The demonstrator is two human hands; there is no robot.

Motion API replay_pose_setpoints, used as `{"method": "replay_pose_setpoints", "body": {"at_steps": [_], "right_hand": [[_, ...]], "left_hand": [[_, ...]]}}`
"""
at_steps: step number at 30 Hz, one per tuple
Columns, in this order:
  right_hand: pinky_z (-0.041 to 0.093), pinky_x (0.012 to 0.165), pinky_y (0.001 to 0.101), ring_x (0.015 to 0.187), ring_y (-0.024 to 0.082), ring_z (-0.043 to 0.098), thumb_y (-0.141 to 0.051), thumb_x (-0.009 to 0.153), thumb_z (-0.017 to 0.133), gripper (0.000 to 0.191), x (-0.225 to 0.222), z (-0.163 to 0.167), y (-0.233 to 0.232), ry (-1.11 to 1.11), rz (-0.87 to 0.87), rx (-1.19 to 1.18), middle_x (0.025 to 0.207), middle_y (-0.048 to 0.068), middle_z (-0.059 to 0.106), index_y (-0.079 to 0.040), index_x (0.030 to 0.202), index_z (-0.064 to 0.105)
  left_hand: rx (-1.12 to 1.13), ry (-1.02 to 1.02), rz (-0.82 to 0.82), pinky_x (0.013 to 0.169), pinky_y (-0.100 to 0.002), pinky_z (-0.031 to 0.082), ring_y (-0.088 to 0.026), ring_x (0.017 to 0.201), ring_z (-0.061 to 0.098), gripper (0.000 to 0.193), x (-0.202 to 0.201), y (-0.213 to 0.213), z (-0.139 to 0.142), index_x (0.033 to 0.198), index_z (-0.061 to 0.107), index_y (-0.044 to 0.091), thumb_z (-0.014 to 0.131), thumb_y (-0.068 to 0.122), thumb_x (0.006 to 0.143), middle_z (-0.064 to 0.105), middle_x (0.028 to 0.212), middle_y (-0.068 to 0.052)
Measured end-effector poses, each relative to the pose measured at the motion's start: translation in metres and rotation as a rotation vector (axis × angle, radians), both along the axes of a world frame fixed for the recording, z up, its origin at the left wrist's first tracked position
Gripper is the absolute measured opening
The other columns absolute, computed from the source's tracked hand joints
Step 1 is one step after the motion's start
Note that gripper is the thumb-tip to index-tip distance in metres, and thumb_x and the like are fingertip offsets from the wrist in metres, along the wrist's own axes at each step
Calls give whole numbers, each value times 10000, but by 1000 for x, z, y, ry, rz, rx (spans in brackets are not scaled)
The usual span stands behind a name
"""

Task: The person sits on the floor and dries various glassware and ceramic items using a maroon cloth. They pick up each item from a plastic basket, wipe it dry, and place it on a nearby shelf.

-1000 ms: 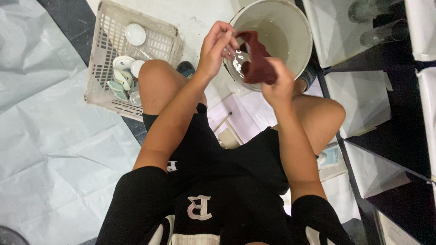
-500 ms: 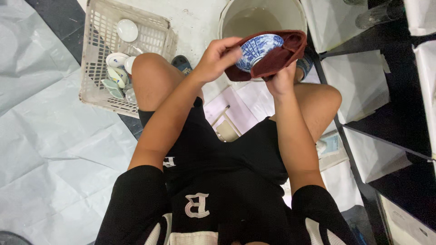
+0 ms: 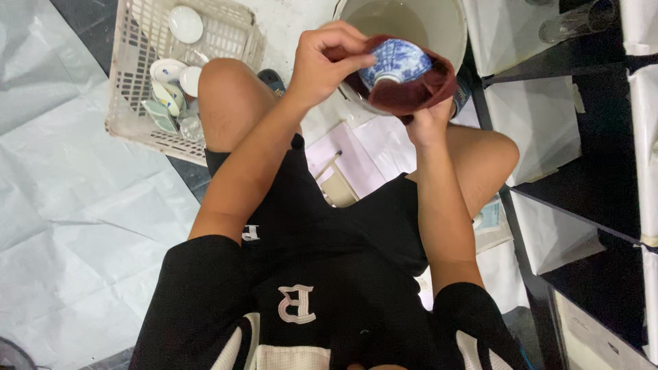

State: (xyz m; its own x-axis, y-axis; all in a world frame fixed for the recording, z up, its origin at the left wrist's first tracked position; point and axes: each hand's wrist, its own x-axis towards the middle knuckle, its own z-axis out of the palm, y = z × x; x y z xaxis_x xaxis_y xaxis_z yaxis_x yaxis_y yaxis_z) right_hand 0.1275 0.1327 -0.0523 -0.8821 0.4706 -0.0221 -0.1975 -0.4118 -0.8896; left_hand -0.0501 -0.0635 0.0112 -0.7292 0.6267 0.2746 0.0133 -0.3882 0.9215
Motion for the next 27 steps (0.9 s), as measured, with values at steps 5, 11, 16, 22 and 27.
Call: {"method": "replay_pose_setpoints", "body": {"at_steps": [5, 11, 16, 22, 27], "right_hand": [[532, 1079, 414, 1245, 247, 606, -139, 1067, 658, 429, -27, -11, -16, -97, -187, -130, 1349, 103, 604, -53, 1449, 483], [468, 1212, 459, 1364, 272, 579, -337, 1061, 513, 503, -42, 13, -40, -25, 120, -535, 1465, 110, 573, -47, 1470, 477], [424, 1259, 451, 1426, 288, 532, -345, 1069, 536, 526, -45, 17, -40, 46, 150, -602, 1513, 108, 545, -73, 1512, 455], [410, 1270, 487, 1438, 302, 510, -368, 1058, 548, 550, -44, -9, -26, 67, 108, -524, 1509, 125, 550, -54, 1501, 462], [468, 1175, 498, 1384, 291, 556, -355, 1029, 587, 529, -31, -18, -20, -72, 61, -459, 1469, 102, 562, -81, 1466, 470]], "left_hand": [[-308, 352, 415, 692, -260, 519, -148, 818, 663, 171, 27, 5, 17, 1005, 849, 48, 935, 41, 857, 691, 902, -91], [-168, 372, 322, 1185, -443, 483, -317, 1224, 725, 254, 45, -10, 37, 1324, 680, 36, 587, 25, 1088, 709, 1320, -116], [-390, 911, 351, 1196, -490, 436, -368, 1305, 612, 400, 45, -12, 46, 1390, 636, 132, 634, 34, 1003, 569, 1477, -86], [-206, 355, 258, 1067, -336, 531, -240, 1229, 606, 394, 27, -16, 43, 1392, 553, 76, 677, 146, 1025, 544, 1344, -138], [-359, 94, 112, 694, -288, 494, -133, 765, 597, 205, 13, -8, 23, 1083, 610, 21, 679, 210, 1041, 653, 867, -74]]}}
